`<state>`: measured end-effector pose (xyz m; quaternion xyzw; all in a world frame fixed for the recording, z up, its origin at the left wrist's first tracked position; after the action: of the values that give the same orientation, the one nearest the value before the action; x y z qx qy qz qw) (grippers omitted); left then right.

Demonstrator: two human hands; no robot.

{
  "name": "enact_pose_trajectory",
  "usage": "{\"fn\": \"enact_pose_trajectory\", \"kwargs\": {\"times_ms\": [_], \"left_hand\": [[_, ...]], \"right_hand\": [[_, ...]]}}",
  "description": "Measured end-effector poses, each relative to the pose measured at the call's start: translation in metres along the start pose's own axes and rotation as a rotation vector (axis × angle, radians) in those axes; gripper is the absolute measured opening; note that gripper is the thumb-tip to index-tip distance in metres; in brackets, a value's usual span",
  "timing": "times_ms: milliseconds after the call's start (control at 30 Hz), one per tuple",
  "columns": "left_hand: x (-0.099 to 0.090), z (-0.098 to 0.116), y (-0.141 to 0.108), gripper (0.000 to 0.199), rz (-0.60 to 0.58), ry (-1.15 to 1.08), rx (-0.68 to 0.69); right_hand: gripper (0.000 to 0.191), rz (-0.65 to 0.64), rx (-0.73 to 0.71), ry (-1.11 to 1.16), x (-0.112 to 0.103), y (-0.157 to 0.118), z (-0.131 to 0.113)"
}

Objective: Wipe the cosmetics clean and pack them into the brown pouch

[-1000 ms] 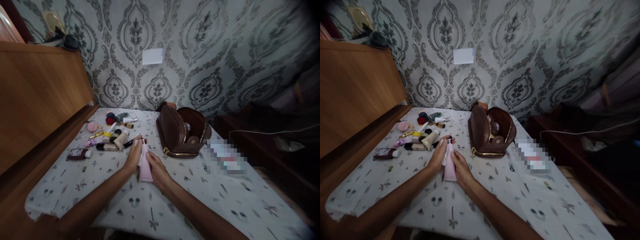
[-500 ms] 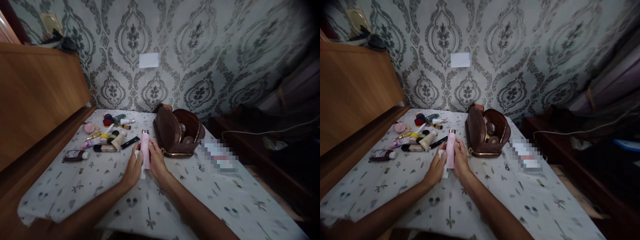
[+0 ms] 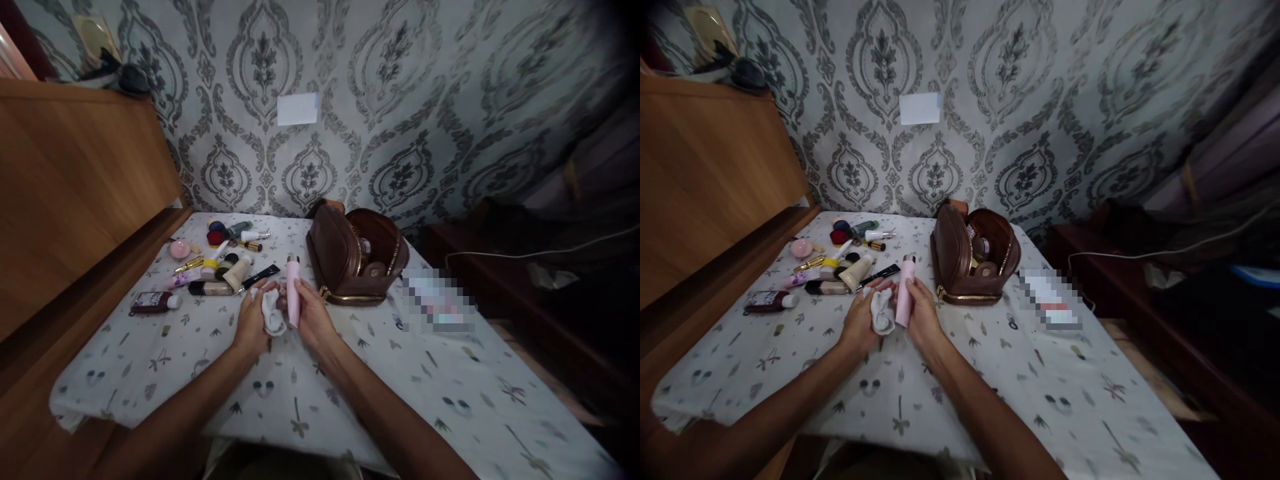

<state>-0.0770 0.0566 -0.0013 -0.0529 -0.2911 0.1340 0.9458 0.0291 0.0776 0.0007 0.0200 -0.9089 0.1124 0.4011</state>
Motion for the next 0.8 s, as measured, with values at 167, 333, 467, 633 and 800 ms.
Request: {"fn": "enact_pose_trajectory", "kwargs": {"times_ms": [167, 333, 467, 633, 800], "left_hand": [[0.006, 0.029, 0.010, 0.028, 0.101, 0.105, 0.207], [0.020, 0.033, -0.012, 0.045, -0.064, 0.531, 0.406], [0.032, 0.016, -0.041, 0.052, -0.318, 0.729, 0.558], [0.039, 0.020, -0.038, 0.052, -0.327, 0.817, 0.657], [0.047, 0.055, -0.012, 0.045, -0.238, 0.791, 0.739]], "right_hand": [[0.030, -0.124, 0.162, 0.043, 0.017, -0.013, 0.026], [0.037, -0.120, 0.142, 0.063, 0.020, -0.017, 0.031], [0.037, -0.059, 0.160, 0.104, 0.007, -0.011, 0.022], [0.033, -0.064, 0.068, 0.119, 0.005, -0.006, 0.010], [0.029, -0.111, 0.100, 0.087, 0.015, -0.014, 0.017]]}}
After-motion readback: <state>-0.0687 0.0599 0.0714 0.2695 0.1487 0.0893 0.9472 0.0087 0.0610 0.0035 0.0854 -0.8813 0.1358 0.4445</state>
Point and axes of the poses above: each hand's wrist, its own y-axis towards the middle knuckle, its own x-axis out of the palm, z = x × y, the point moved 7 cm from there along y, towards the middle knuckle, and after that the axes turned 1 degree about -x, right-handed, at the moved point
